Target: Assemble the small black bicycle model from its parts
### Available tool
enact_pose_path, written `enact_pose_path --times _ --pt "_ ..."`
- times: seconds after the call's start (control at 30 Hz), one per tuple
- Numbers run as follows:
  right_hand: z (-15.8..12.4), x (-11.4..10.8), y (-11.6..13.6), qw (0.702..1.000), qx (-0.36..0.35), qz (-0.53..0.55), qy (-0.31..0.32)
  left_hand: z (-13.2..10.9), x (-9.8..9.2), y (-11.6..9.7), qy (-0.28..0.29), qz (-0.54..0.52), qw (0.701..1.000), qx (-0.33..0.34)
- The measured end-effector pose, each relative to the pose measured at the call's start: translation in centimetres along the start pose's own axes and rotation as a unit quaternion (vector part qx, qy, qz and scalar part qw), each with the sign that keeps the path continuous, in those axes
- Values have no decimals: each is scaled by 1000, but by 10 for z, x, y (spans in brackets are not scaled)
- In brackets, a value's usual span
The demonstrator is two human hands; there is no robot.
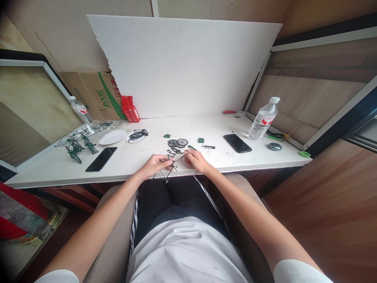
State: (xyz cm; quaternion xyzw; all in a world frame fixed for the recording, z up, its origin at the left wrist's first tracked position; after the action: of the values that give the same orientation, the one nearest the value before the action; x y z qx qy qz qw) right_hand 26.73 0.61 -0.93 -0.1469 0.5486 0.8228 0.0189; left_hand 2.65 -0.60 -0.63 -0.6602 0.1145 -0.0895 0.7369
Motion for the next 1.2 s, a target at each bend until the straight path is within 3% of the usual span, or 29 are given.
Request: enact_pose_path --times 0.57,1.2 --pt "1 -2 2 999 23 15 26 0 -1 1 6 18 1000 10" --pt "2 -2 3 999 39 8 12 -1 0 -1 1 20 1000 9"
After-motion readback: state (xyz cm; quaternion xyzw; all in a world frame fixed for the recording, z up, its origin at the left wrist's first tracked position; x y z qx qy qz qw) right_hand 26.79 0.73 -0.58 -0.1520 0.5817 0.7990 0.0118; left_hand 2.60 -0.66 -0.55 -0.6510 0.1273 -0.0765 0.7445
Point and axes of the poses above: each hand's wrist, its own z-axis towards the middle knuckle, its own x-axis out of the palm, y = z × x, the point moved 2 cm from there along z, towards the middle knuckle, and after that the axes turned 13 degrees about -y, right-handed, at the moved point
